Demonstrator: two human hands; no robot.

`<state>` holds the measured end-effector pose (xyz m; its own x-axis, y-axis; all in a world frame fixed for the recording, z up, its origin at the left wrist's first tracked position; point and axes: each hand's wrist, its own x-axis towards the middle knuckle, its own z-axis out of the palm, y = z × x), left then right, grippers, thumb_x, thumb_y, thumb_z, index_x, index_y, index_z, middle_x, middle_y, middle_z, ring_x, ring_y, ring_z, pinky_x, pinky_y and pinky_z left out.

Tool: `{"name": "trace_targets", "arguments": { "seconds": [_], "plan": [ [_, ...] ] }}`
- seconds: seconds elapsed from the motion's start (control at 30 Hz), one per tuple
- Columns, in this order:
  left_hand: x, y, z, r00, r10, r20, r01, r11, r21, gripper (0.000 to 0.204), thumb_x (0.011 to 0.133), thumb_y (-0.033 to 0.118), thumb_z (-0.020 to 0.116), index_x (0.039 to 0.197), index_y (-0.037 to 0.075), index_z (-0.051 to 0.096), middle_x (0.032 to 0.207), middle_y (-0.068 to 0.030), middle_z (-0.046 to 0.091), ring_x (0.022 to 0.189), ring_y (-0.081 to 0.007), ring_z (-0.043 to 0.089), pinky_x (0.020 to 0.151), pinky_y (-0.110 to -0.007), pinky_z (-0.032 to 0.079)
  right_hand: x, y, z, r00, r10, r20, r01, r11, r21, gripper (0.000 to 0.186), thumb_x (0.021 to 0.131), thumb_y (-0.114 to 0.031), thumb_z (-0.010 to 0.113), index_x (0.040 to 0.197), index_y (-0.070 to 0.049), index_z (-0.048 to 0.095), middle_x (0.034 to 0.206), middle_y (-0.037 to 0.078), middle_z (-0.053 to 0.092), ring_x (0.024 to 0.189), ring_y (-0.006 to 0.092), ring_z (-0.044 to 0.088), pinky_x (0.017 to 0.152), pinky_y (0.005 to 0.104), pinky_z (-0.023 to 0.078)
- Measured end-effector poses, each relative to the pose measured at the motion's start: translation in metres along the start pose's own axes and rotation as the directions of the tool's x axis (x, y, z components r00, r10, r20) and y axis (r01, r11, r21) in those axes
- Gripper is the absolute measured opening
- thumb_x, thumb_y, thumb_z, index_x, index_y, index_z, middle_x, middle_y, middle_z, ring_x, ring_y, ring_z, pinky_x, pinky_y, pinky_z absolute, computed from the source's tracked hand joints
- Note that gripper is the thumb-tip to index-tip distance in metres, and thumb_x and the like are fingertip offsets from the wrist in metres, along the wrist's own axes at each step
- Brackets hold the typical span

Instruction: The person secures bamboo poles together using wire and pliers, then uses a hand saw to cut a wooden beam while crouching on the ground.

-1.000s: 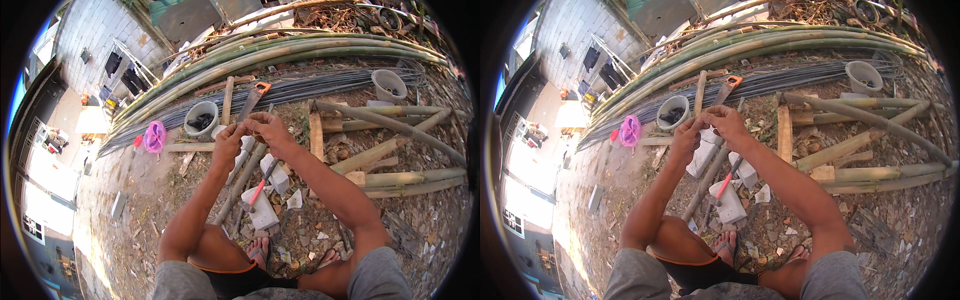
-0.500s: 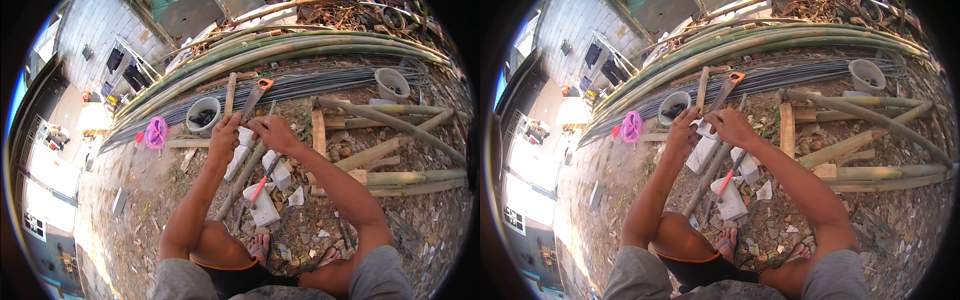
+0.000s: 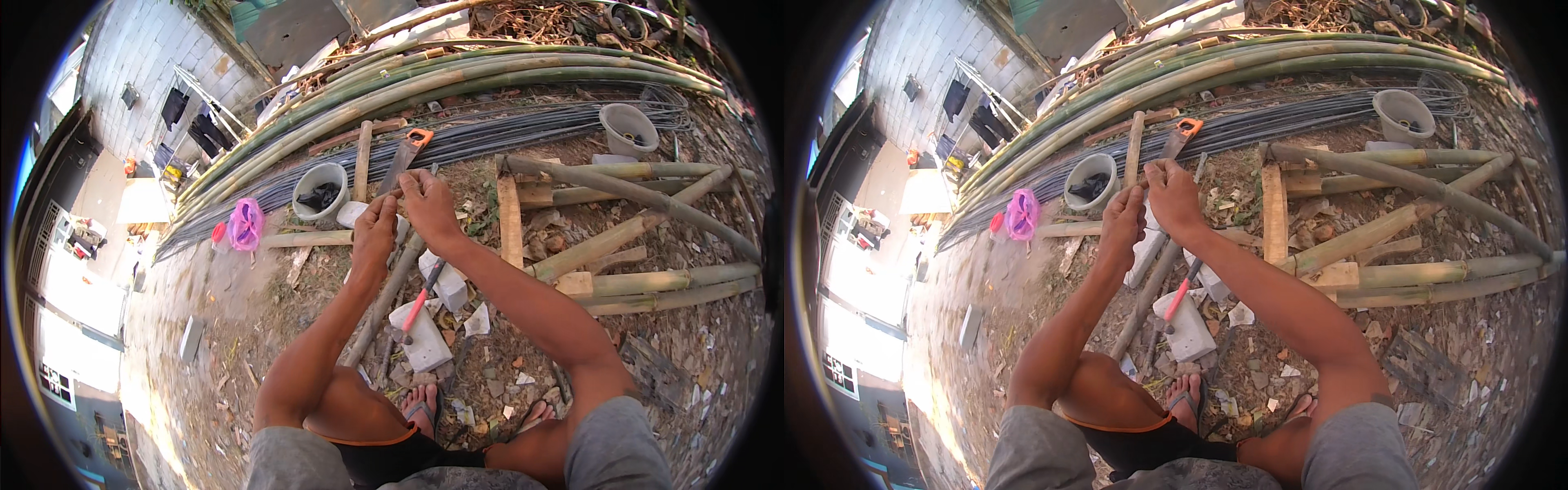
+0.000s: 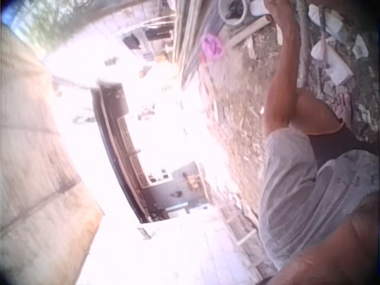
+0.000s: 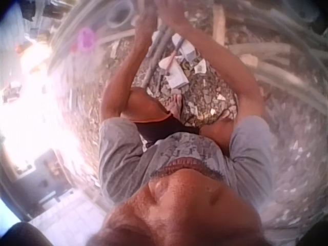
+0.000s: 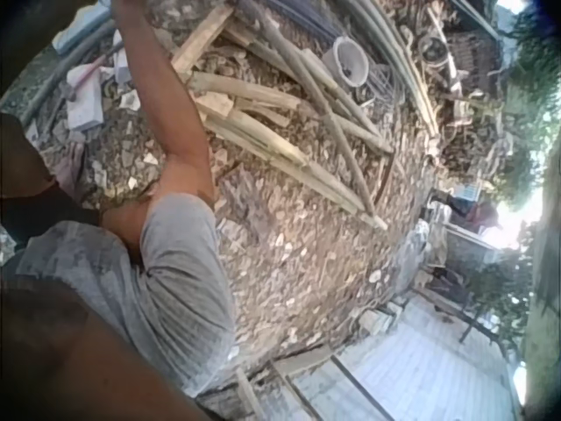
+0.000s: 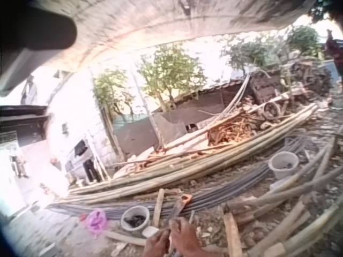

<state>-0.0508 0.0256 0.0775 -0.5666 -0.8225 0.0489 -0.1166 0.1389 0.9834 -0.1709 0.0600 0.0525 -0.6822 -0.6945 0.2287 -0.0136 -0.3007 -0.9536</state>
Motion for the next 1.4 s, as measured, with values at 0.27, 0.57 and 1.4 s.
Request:
{"name": "trace_targets", "arguments": {
  "seconds": [0.27, 0.57, 1.4],
  "plan": [
    [-0.006, -0.002, 0.000, 0.998, -0.051, 0.047, 0.057, 0.988, -0.140, 0.027, 0.111, 0.026, 0.060, 0.130, 0.010, 0.068, 0.093, 0.0042, 0.065, 0.064, -0.0018, 0.053, 0.061, -0.020, 0.050, -0.009, 0.001, -0.013, 0.999, -0.031, 0.033, 0.032, 0.999, -0.034, 0.031, 0.104, -0.028, 0.062, 0.107, 0.003, 0.068, 0.094, 0.021, 0.076, 0.085, 0.0342, 0.075, 0.080, 0.0459, 0.057],
    [0.000, -0.006, -0.002, 0.995, -0.072, -0.075, 0.065, 0.994, -0.091, 0.016, 0.109, 0.025, 0.062, 0.116, 0.012, 0.067, 0.087, 0.0050, 0.062, 0.061, -0.0019, 0.051, 0.056, -0.020, 0.045, -0.012, 0.008, -0.011, 0.988, -0.090, 0.125, 0.105, 0.988, -0.114, 0.028, 0.106, -0.024, 0.063, 0.107, 0.004, 0.066, 0.089, 0.011, 0.073, 0.080, 0.0159, 0.069, 0.073, 0.0354, 0.056],
    [0.030, -0.018, -0.089, 0.920, -0.270, 0.285, 0.389, 0.725, -0.568, 0.041, 0.114, 0.027, 0.049, 0.147, 0.005, 0.055, 0.148, -0.0163, 0.059, 0.137, -0.0319, 0.057, 0.120, -0.052, 0.042, -0.041, -0.021, 0.020, 0.917, 0.280, 0.284, -0.303, 0.952, 0.041, 0.051, 0.107, -0.046, 0.056, 0.099, 0.002, 0.074, 0.104, 0.026, 0.076, 0.101, 0.0418, 0.075, 0.089, 0.0508, 0.057]
  ]
}}
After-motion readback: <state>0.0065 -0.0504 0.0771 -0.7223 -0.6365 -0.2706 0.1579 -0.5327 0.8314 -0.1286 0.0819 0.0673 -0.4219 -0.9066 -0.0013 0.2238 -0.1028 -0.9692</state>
